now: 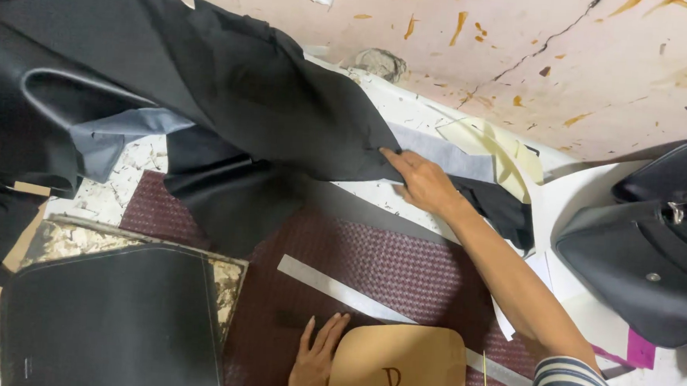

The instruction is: The person measures a black leather strip against a white template, then cuts it with scissors. They fold the cut piece and later handle a black bag, opening its zipper and placing it on the table.

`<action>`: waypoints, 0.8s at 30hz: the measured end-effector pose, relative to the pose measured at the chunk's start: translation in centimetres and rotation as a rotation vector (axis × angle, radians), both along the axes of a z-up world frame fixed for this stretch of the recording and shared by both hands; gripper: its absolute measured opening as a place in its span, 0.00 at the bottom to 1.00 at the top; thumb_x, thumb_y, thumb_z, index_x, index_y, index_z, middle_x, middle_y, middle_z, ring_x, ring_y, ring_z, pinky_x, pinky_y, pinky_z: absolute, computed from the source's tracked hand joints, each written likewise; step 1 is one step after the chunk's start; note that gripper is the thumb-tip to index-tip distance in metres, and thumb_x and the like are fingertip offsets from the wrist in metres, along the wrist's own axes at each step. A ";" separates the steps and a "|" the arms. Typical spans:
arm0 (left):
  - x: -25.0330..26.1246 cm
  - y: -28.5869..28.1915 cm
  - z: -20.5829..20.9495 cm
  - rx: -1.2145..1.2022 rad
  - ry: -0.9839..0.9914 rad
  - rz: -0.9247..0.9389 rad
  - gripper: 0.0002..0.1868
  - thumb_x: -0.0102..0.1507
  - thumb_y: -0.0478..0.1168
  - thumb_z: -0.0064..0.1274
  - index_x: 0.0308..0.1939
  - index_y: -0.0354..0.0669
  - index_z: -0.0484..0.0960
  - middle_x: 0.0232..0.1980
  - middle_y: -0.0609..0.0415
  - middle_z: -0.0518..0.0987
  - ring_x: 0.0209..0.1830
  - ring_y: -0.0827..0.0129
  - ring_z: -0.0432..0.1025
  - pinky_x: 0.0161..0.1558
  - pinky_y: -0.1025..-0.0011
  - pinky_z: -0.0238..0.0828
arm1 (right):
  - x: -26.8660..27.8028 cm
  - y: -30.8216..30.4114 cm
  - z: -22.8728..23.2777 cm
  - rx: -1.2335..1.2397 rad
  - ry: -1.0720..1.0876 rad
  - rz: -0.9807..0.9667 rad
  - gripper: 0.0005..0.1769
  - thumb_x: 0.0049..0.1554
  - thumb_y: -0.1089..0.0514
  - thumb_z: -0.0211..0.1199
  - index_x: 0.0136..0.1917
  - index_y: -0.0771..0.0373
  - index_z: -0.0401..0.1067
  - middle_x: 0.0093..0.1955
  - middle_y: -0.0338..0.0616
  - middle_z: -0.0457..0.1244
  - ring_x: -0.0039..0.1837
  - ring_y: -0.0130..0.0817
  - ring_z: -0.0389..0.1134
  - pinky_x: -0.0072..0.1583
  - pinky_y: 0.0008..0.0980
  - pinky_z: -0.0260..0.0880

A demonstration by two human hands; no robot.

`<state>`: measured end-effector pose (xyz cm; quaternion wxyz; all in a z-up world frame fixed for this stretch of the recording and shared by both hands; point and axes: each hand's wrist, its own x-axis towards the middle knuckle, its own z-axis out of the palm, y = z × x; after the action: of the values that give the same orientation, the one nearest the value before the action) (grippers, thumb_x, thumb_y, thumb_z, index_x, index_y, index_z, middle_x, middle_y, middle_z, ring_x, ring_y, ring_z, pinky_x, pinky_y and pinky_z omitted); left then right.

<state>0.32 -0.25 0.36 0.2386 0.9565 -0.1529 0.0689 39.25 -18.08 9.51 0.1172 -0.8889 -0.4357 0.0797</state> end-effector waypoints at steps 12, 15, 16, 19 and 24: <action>-0.1 -0.6 -0.3 -0.081 0.003 0.031 0.27 0.71 0.51 0.35 0.72 0.52 0.73 0.79 0.52 0.63 0.81 0.62 0.51 0.77 0.51 0.36 | -6.1 7.8 3.9 -0.203 -0.190 -0.530 0.44 0.59 0.67 0.39 0.85 0.62 0.30 0.86 0.62 0.24 0.87 0.58 0.27 0.77 0.68 0.26; 0.3 -0.6 -0.2 -0.032 0.147 -0.073 0.29 0.68 0.50 0.36 0.73 0.52 0.69 0.81 0.48 0.56 0.83 0.57 0.43 0.78 0.45 0.26 | -16.6 8.0 5.5 0.055 0.042 -0.364 0.41 0.65 0.31 0.34 0.85 0.42 0.32 0.88 0.47 0.35 0.86 0.55 0.34 0.77 0.70 0.29; 0.3 -0.5 0.2 -0.017 0.097 -0.047 0.29 0.68 0.51 0.36 0.73 0.51 0.70 0.80 0.47 0.59 0.82 0.57 0.46 0.78 0.46 0.26 | -19.1 6.9 4.1 -0.040 0.183 -0.389 0.38 0.65 0.32 0.33 0.83 0.47 0.43 0.87 0.46 0.38 0.86 0.49 0.35 0.77 0.65 0.22; 0.7 0.5 3.3 -0.212 0.144 0.026 0.30 0.69 0.45 0.37 0.76 0.46 0.63 0.80 0.52 0.58 0.82 0.60 0.46 0.80 0.53 0.28 | -26.9 5.2 2.7 0.000 0.261 -0.531 0.35 0.65 0.36 0.34 0.78 0.51 0.59 0.83 0.43 0.48 0.85 0.40 0.42 0.78 0.57 0.20; 1.0 1.8 4.3 -0.389 -0.032 0.014 0.23 0.71 0.37 0.38 0.68 0.33 0.73 0.75 0.40 0.66 0.75 0.49 0.59 0.79 0.48 0.39 | -36.6 1.7 -3.3 0.060 0.167 -0.825 0.34 0.63 0.35 0.41 0.77 0.49 0.61 0.83 0.41 0.51 0.84 0.37 0.46 0.78 0.53 0.34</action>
<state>1.27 1.54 4.68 0.4160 0.8922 -0.1340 0.1141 2.67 -16.41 6.18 0.2001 -0.9755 -0.0344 0.0853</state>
